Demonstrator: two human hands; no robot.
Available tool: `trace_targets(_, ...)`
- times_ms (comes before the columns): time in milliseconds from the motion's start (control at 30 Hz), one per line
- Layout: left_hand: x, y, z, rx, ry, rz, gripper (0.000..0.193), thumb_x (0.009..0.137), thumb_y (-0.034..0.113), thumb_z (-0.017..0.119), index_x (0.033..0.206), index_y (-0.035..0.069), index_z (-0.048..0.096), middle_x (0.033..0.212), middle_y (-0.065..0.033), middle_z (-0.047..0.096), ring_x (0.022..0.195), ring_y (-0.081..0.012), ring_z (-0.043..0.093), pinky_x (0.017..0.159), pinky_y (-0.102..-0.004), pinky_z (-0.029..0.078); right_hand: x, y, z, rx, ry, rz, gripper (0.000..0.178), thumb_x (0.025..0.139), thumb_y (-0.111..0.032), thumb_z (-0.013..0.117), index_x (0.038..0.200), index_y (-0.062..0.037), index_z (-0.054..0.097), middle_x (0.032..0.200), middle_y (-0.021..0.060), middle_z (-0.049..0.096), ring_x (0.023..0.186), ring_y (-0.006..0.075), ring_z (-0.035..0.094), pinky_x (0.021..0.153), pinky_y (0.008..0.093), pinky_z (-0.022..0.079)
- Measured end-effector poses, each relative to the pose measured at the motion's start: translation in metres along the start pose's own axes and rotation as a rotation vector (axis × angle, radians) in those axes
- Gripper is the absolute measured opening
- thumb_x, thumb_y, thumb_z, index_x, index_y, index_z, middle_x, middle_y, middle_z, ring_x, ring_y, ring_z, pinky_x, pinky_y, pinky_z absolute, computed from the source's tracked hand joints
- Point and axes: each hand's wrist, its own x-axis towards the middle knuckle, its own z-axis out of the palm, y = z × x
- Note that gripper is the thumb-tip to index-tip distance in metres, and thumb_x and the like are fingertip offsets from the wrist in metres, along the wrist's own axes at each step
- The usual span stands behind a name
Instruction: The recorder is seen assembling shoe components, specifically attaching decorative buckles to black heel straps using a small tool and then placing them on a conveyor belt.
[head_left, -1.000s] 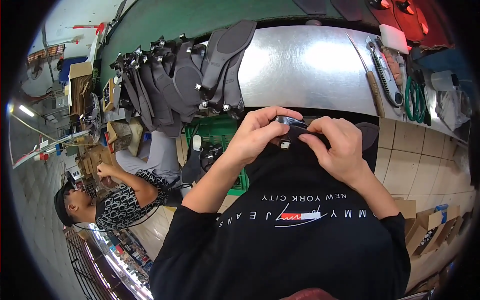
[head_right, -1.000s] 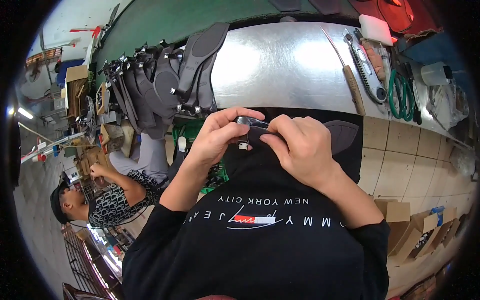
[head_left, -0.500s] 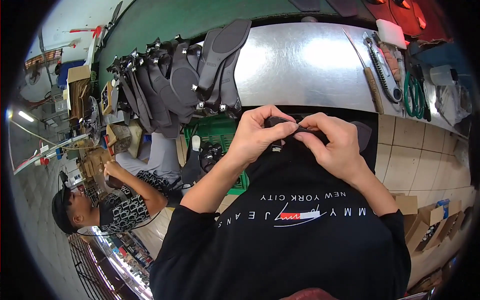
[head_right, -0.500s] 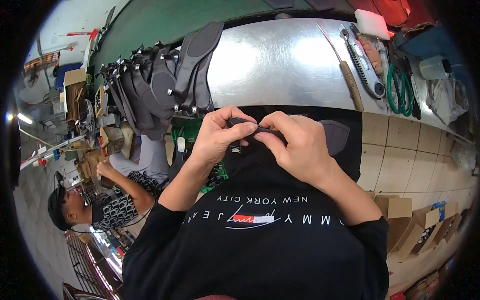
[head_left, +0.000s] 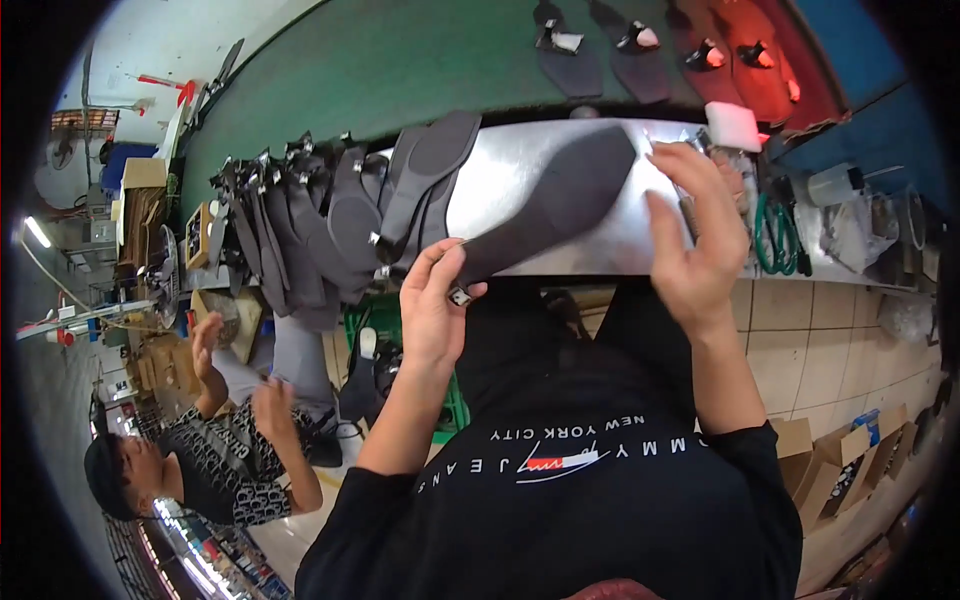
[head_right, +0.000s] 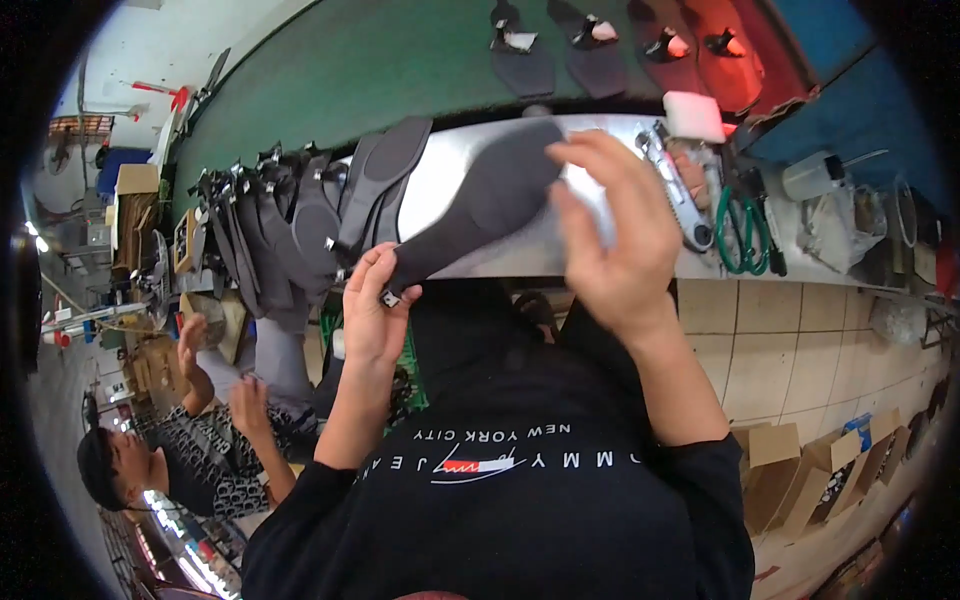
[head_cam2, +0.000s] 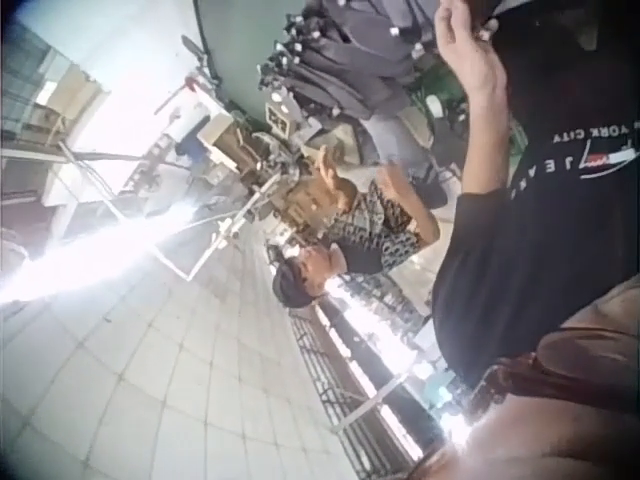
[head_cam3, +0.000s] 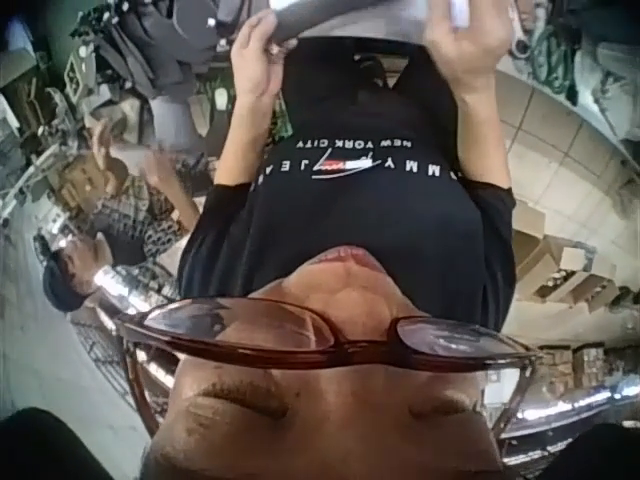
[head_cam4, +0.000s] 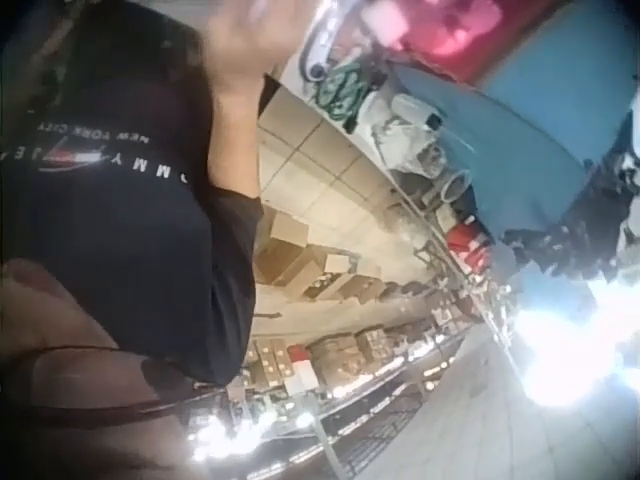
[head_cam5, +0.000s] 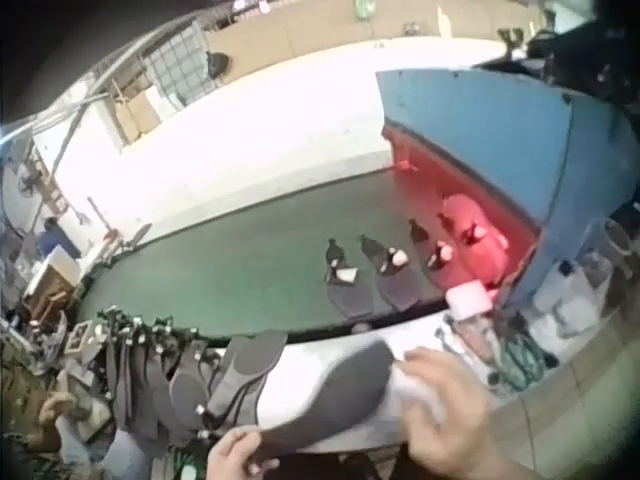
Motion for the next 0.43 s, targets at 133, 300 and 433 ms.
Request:
trace_targets(133, 0.002, -0.016, -0.006, -0.263, 0.006, -0.387, 0.037, 0.093, 0.021, 0.059, 0.125, 0.004, 0.051, 0.119, -0.0113, 0.061, 0.107, -0.0224, 0.062, 0.080, -0.0346, 0.057, -0.020, 0.074, -0.009, -0.572, -0.244, 0.062, 0.027, 0.079, -0.006, 0.066, 0.106, -0.0032, 0.064, 0.091, 0.0132, 0.061, 0.088, 0.0326, 0.058, 0.079, 0.0418, 0.046)
trace_targets(300, 0.007, -0.026, -0.003, -0.552, -0.042, -0.590, 0.036, 0.091, 0.019, 0.060, 0.123, 0.005, 0.050, 0.119, -0.0115, 0.060, 0.109, -0.0254, 0.062, 0.079, -0.0343, 0.058, -0.045, 0.084, -0.007, -0.611, -0.352, 0.120, 0.025, 0.080, -0.004, 0.063, 0.106, -0.0035, 0.064, 0.086, 0.0121, 0.058, 0.087, 0.0315, 0.056, 0.076, 0.0403, 0.046)
trace_targets(433, 0.005, -0.020, 0.002, -0.628, 0.036, -0.640, 0.035, 0.085, 0.023, 0.067, 0.117, 0.015, 0.055, 0.118, -0.0062, 0.061, 0.108, -0.0255, 0.062, 0.074, -0.0333, 0.058, -0.041, 0.062, -0.002, -0.216, -0.322, 0.212, 0.022, 0.081, -0.002, 0.062, 0.102, -0.0040, 0.068, 0.086, 0.0107, 0.060, 0.085, 0.0286, 0.056, 0.076, 0.0391, 0.045)
